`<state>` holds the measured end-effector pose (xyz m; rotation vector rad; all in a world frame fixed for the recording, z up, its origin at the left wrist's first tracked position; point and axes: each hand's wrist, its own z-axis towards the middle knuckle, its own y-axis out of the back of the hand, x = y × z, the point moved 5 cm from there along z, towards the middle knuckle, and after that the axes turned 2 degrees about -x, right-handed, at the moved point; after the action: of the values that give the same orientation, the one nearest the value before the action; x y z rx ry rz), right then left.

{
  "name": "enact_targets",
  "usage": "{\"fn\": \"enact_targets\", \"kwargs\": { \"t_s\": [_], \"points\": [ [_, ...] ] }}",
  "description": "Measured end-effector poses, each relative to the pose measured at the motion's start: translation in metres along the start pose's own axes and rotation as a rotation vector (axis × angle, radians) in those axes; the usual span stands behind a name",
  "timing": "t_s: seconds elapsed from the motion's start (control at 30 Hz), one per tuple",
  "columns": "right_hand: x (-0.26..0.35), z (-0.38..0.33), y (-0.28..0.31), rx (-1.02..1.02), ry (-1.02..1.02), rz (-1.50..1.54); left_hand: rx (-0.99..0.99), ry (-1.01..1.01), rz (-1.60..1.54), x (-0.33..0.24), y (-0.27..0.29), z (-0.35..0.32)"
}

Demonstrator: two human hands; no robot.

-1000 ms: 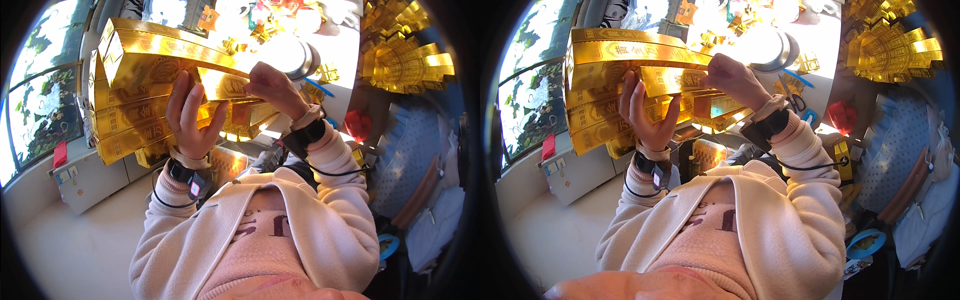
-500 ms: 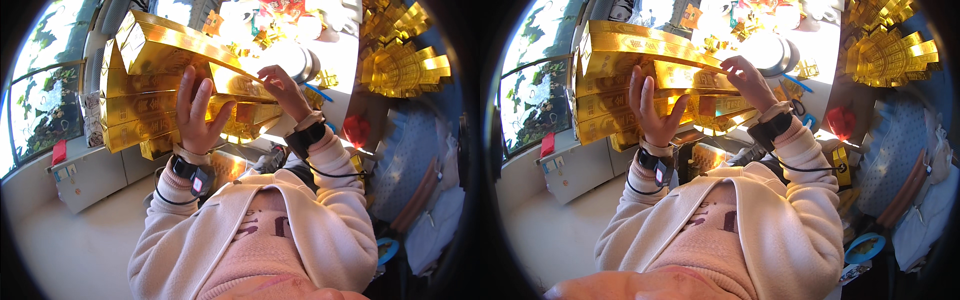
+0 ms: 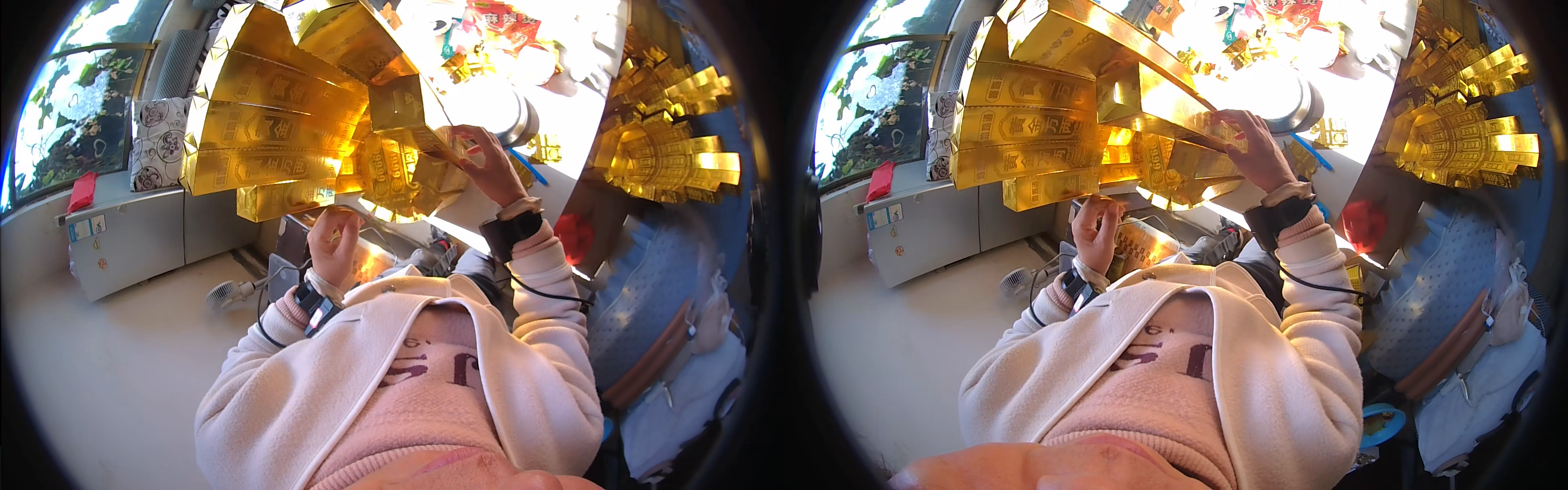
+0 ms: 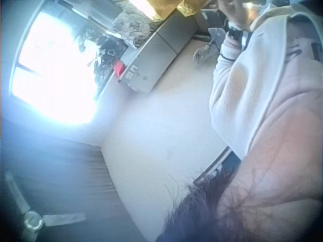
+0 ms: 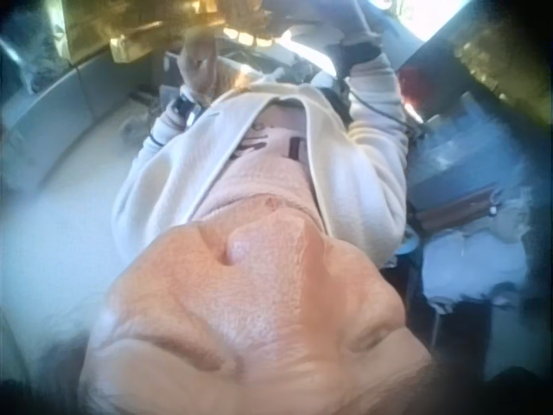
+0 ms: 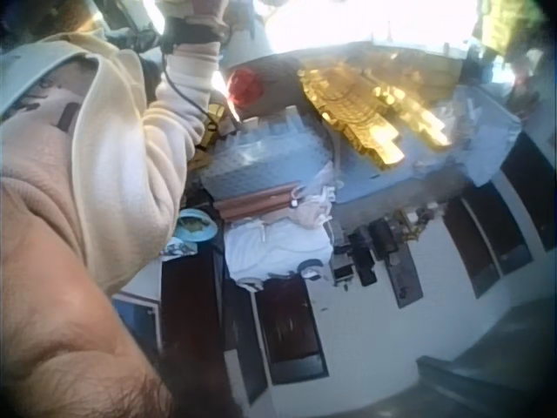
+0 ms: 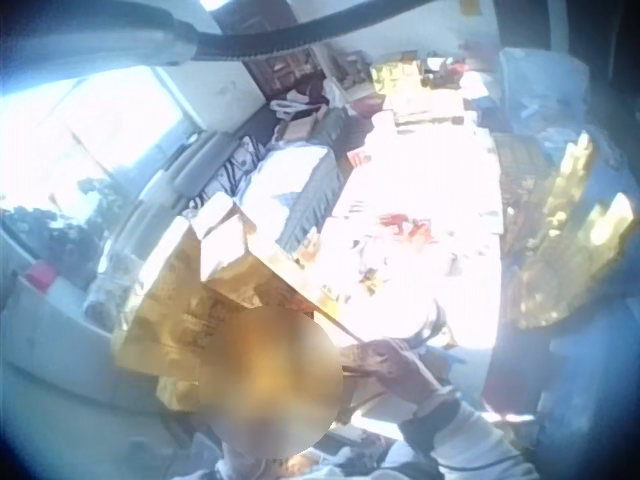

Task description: The person assembles a fan-shaped structure from multiple gold-colored paper bars. They fold and interlock the bars by hand, then use scissors to trim edges and refine the shape. The finished assembly is held up and rotated for inspection.

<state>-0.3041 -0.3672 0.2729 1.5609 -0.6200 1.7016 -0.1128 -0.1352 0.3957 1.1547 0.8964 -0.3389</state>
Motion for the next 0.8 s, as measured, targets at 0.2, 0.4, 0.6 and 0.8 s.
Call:
{"fn": "enact_targets", "kwargs": {
  "t_s": [0.2, 0.4, 0.6, 0.8],
  "points": [
    [-0.013, 0.001, -0.005, 0.008, -0.009, -0.042, -0.192, 0.718, -0.356, 0.088, 0.009, -0.018],
    [-0.014, -0.002, -0.005, 0.033, -0.038, -0.010, -0.178, 0.875, -0.774, 0.120, -0.014, 0.007],
    [-0.010, -0.013, -0.010, 0.017, -0.129, -0.022, -0.112, 0.797, -0.686, 0.148, -0.009, 0.026],
    [0.002, -0.034, -0.027, -0.007, -0.111, -0.005, -0.124, 0.679, -0.671, 0.172, 0.000, 0.058]
  ]
}}
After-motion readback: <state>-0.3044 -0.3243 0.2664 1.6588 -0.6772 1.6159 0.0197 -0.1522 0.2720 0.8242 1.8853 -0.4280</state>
